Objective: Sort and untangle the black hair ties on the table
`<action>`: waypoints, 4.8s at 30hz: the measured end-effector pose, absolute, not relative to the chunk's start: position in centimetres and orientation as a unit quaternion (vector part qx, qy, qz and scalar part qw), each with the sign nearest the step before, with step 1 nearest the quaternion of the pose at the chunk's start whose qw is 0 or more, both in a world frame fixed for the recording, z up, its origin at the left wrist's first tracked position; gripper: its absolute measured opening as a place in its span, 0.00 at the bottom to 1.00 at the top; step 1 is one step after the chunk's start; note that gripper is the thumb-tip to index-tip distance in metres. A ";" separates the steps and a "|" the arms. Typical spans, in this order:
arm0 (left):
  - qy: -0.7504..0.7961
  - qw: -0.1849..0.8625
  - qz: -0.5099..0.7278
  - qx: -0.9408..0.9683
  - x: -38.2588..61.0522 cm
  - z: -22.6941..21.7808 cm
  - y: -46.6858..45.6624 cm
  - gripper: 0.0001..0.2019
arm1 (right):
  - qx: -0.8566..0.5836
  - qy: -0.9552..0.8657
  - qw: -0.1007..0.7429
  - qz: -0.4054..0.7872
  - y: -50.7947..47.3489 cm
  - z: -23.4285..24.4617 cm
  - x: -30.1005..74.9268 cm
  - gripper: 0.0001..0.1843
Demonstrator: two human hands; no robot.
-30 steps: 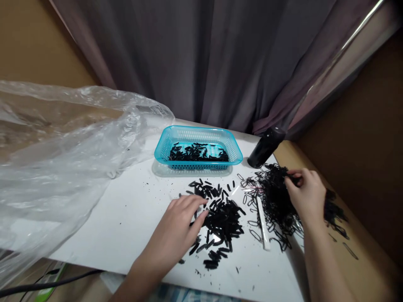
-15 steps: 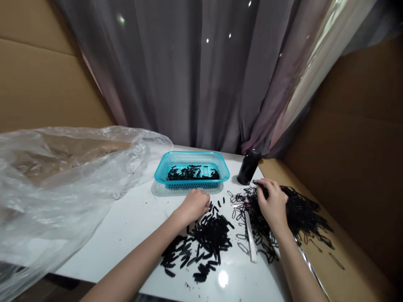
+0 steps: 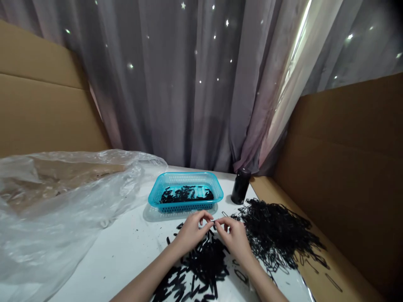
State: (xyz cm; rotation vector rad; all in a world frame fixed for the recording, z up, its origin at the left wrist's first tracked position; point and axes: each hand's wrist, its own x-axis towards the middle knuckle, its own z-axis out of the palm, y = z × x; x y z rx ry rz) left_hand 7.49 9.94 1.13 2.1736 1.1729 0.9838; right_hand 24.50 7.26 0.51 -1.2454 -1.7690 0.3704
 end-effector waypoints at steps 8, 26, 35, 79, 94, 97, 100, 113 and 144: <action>0.429 0.220 0.386 0.787 8.1 0.6 9.0 0.11 | -0.488 -0.713 0.478 0.156 6.6 0.3 23.7 0.07; 0.351 0.241 0.264 0.865 5.3 2.1 9.8 0.11 | -0.655 -0.536 0.533 -0.017 7.9 4.1 33.8 0.11; 0.311 0.321 0.184 0.876 5.8 2.0 8.9 0.05 | -0.556 -0.717 0.387 0.162 7.6 3.6 30.6 0.07; 0.403 0.098 0.377 0.828 4.1 2.4 10.9 0.25 | -0.424 -0.786 0.281 0.351 5.3 4.0 25.7 0.11; 0.388 0.085 0.393 0.829 4.1 2.2 11.1 0.25 | -0.483 -0.749 0.352 0.287 6.3 3.0 26.5 0.10; 0.385 0.082 0.397 0.829 4.2 2.2 11.1 0.25 | -0.465 -0.770 0.326 0.291 6.1 3.3 26.5 0.09; 0.380 0.082 0.399 0.830 4.2 2.2 11.1 0.25 | -0.428 -0.803 0.283 0.304 5.4 3.5 26.0 0.08; 0.386 0.080 0.396 0.829 4.2 2.1 11.1 0.26 | -0.364 -0.836 0.213 0.351 4.9 3.0 24.7 0.07; 0.504 0.139 0.279 0.805 1.5 2.6 12.4 0.24 | -0.483 -0.809 0.186 0.278 6.3 4.0 28.4 0.12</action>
